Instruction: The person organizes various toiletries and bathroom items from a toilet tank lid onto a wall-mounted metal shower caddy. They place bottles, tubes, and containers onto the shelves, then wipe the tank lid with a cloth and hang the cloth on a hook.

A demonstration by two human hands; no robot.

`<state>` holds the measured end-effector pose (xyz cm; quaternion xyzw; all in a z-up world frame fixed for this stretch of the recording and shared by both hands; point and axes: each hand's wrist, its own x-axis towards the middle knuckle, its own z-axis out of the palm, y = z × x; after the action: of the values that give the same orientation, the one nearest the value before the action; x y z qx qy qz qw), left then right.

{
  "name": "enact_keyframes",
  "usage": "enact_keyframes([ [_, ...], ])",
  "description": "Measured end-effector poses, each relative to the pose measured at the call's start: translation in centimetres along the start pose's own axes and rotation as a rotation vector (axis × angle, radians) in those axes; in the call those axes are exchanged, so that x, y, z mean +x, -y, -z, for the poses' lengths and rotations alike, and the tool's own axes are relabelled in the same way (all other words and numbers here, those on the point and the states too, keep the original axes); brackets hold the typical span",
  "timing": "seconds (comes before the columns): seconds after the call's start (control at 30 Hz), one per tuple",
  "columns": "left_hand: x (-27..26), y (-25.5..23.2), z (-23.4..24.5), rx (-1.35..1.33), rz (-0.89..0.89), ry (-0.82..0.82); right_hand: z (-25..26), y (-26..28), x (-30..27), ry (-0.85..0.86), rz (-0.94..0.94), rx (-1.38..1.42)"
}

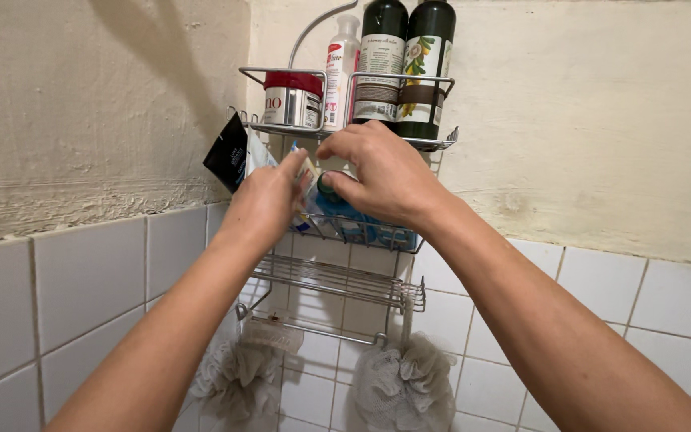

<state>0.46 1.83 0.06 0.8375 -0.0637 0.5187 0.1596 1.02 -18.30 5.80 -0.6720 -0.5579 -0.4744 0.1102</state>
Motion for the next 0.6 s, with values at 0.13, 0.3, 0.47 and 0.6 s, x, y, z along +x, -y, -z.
enact_keyframes([
  [0.13, 0.4, -0.2, 0.0, -0.048, -0.014, -0.074, 0.0, 0.2, 0.2, -0.009, 0.019, 0.011],
  [0.3, 0.3, -0.4, 0.4, 0.046, 0.022, 0.011, 0.0, 0.2, 0.0, -0.034, 0.027, 0.005],
  [0.47, -0.1, -0.9, 1.1, 0.037, -0.034, -0.041, 0.1, 0.2, -0.2, -0.124, 0.033, 0.024],
  [0.6, -0.7, -1.4, 1.6, 0.059, 0.032, -0.034, -0.1, 0.8, -0.3, -0.225, 0.099, 0.02],
])
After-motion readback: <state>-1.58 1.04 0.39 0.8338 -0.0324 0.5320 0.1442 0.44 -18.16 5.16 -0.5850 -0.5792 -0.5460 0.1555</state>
